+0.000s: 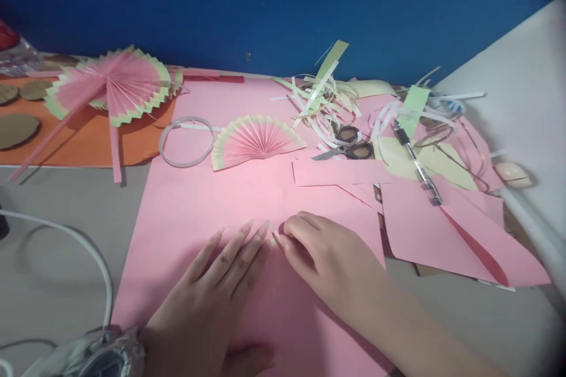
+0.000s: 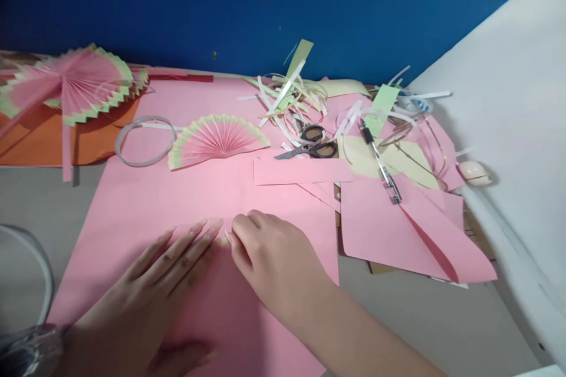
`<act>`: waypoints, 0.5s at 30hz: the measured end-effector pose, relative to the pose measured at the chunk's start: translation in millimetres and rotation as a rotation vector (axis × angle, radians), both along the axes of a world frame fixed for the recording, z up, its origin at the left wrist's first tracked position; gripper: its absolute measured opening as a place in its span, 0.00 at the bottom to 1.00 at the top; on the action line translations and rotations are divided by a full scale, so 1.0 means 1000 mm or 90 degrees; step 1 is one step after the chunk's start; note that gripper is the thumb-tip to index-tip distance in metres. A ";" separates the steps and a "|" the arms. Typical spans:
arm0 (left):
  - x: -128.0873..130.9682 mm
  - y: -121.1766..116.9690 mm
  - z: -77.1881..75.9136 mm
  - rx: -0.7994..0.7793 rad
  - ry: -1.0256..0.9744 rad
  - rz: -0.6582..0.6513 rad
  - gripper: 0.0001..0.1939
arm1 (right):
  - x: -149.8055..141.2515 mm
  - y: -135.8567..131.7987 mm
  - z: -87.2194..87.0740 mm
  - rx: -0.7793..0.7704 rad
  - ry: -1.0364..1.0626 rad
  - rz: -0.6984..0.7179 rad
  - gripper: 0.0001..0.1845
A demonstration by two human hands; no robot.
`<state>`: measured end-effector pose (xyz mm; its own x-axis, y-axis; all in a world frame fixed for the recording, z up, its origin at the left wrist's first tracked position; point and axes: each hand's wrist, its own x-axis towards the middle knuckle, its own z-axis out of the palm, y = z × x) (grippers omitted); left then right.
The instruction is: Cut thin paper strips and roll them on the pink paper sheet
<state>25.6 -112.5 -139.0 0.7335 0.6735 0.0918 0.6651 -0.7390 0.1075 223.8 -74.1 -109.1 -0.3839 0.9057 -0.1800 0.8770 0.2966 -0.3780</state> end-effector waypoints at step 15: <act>0.001 -0.008 0.001 0.031 0.007 0.020 0.44 | 0.014 0.003 0.017 -0.039 0.006 -0.188 0.11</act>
